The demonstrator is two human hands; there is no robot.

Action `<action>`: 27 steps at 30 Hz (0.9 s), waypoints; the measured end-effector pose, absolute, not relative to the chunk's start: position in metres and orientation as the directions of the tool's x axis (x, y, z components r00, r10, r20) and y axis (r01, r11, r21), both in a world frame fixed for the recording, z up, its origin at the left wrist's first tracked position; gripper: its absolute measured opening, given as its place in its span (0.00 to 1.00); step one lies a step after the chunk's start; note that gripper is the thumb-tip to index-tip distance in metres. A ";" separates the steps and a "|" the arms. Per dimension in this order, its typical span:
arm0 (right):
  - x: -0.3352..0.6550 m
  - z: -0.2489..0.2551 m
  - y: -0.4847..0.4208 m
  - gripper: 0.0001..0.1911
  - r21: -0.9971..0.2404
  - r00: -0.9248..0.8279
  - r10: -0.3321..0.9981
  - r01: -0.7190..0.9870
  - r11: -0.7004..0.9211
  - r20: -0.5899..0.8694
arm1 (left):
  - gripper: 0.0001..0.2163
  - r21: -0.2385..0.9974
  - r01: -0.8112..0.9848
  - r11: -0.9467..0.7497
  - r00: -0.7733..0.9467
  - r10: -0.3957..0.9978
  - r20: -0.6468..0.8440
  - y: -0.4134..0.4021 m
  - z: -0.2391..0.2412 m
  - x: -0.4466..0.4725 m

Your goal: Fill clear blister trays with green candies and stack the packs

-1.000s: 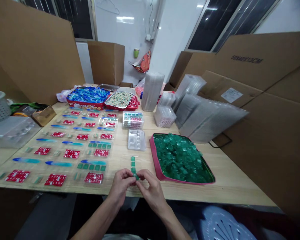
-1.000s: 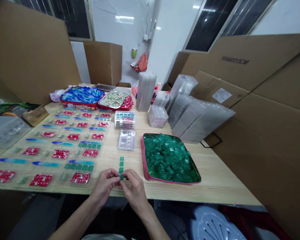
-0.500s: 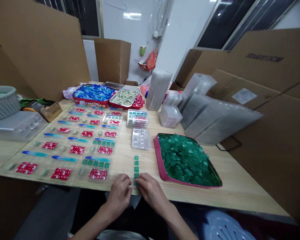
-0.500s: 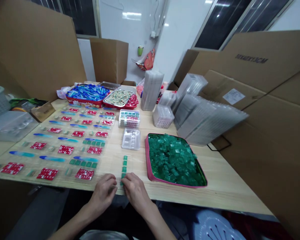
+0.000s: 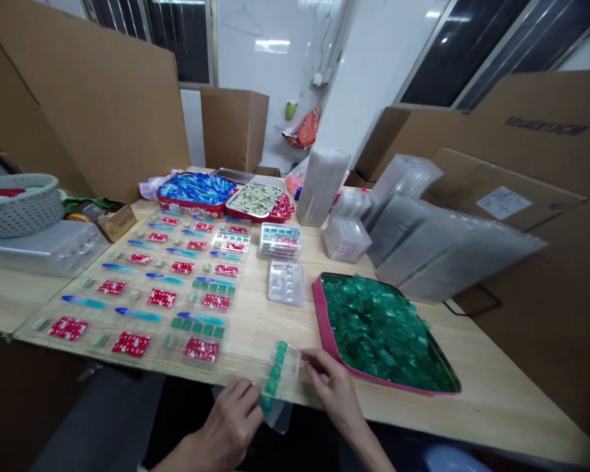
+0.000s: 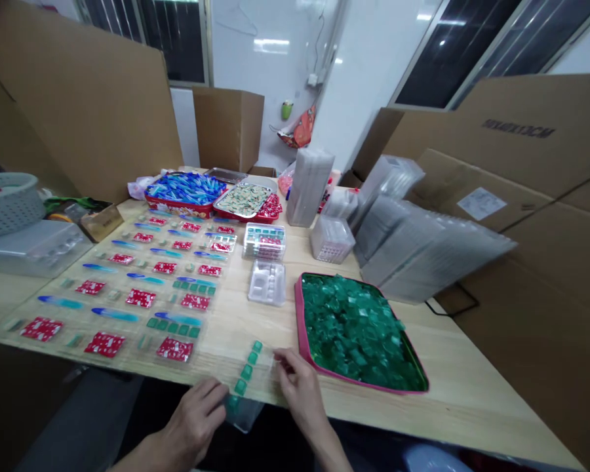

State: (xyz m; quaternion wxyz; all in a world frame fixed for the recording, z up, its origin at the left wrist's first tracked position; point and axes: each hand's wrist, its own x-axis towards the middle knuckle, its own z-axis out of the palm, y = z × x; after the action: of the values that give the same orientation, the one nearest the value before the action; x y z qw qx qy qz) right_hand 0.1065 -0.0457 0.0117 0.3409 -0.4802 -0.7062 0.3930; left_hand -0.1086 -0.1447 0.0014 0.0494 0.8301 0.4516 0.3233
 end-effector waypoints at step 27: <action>-0.084 0.026 0.159 0.22 -0.975 -0.221 0.972 0.187 0.120 0.078 | 0.03 0.782 0.582 0.221 -0.496 0.859 0.126 0.083 0.051 -0.301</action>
State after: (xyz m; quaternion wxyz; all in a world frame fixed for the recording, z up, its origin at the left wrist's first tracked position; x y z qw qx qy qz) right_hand -0.0843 0.1590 0.0261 0.4156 -0.4655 -0.6225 0.4723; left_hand -0.3012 0.0825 0.0514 0.1697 0.4724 0.7628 0.4076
